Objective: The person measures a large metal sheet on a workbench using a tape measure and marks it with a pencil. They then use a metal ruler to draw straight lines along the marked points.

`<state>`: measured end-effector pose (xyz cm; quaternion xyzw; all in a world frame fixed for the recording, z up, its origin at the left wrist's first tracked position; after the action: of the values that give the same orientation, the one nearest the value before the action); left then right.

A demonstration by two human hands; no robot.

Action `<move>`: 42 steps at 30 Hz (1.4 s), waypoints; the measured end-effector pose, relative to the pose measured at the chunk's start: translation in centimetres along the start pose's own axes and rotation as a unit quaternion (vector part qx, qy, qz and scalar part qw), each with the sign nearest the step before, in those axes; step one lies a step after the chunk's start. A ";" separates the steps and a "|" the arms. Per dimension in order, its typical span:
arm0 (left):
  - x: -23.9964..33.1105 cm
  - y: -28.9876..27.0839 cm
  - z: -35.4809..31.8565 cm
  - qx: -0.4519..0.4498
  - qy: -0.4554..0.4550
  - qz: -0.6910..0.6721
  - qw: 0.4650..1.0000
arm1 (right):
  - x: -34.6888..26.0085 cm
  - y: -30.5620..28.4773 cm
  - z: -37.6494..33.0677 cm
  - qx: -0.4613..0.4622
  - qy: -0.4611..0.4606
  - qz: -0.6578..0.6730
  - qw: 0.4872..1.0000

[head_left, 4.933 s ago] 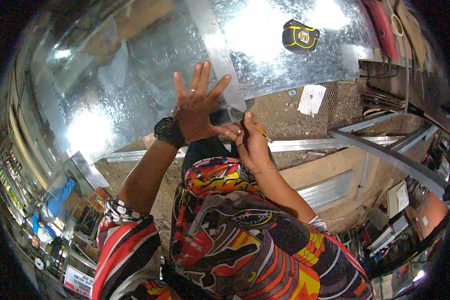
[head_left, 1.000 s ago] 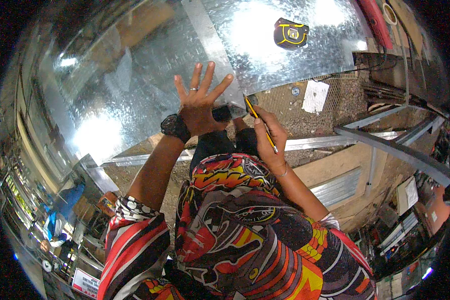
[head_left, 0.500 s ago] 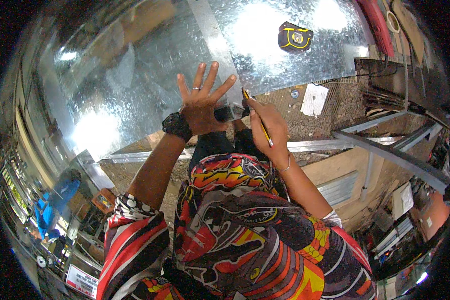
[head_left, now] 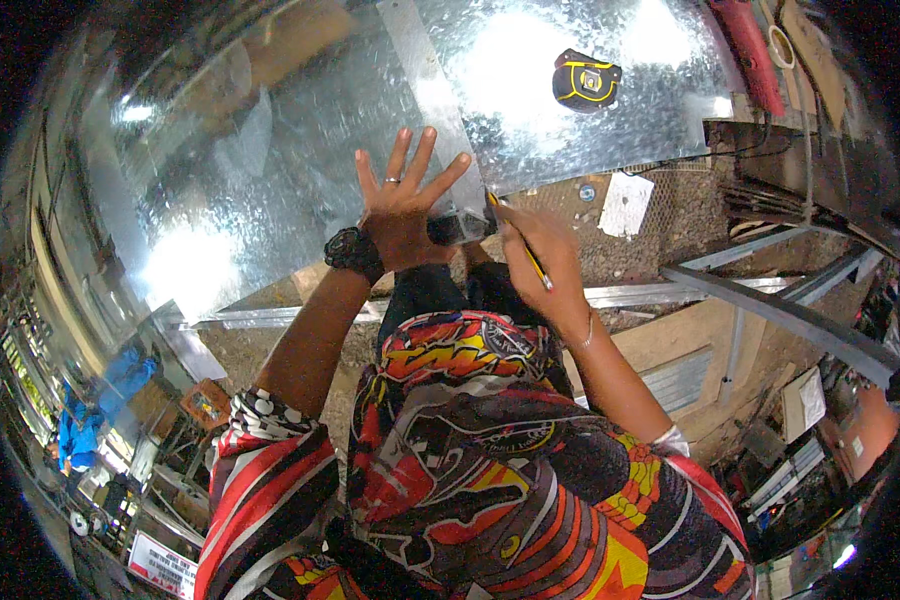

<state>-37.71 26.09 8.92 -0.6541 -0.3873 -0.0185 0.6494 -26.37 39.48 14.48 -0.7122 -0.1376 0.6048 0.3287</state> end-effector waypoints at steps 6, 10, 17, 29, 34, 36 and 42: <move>0.1 -0.1 0.0 -0.011 -0.009 0.003 1.000 | -0.1 0.0 1.0 0.052 0.010 -0.013 0.999; -0.4 0.4 -0.1 0.012 0.005 0.006 1.000 | 0.2 0.2 0.9 0.004 0.016 0.007 1.000; -0.2 0.3 0.5 -0.026 -0.009 -0.003 1.000 | -0.3 -0.5 1.3 0.077 -0.028 0.010 0.997; -0.5 1.1 0.9 -0.079 -0.032 0.029 0.996 | 9.1 12.5 -8.5 0.038 0.451 0.486 0.748; -1.9 1.5 -0.5 -0.053 -0.022 -0.038 0.998 | 8.7 15.9 -5.1 0.113 0.423 0.465 0.770; -3.7 0.5 -3.4 0.029 -0.021 -0.169 0.985 | 6.5 12.9 -4.5 0.200 0.300 0.363 0.859; -6.7 -3.7 -16.7 0.160 -0.084 -0.182 0.967 | 5.2 -6.5 -6.1 0.253 0.281 0.251 0.891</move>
<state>-36.34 7.96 11.09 -0.4598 -0.5509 -0.0192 0.6962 -18.03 45.57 14.95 -0.7558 0.3014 0.4561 0.3604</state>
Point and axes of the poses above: each hand's wrist, its own z-axis towards the middle knuckle, its own y-axis out of the palm, x = y × z, the point moved 9 cm from there along z, towards the middle knuckle, and after that the axes turned 10 degrees about -z, right-handed, at the moved point
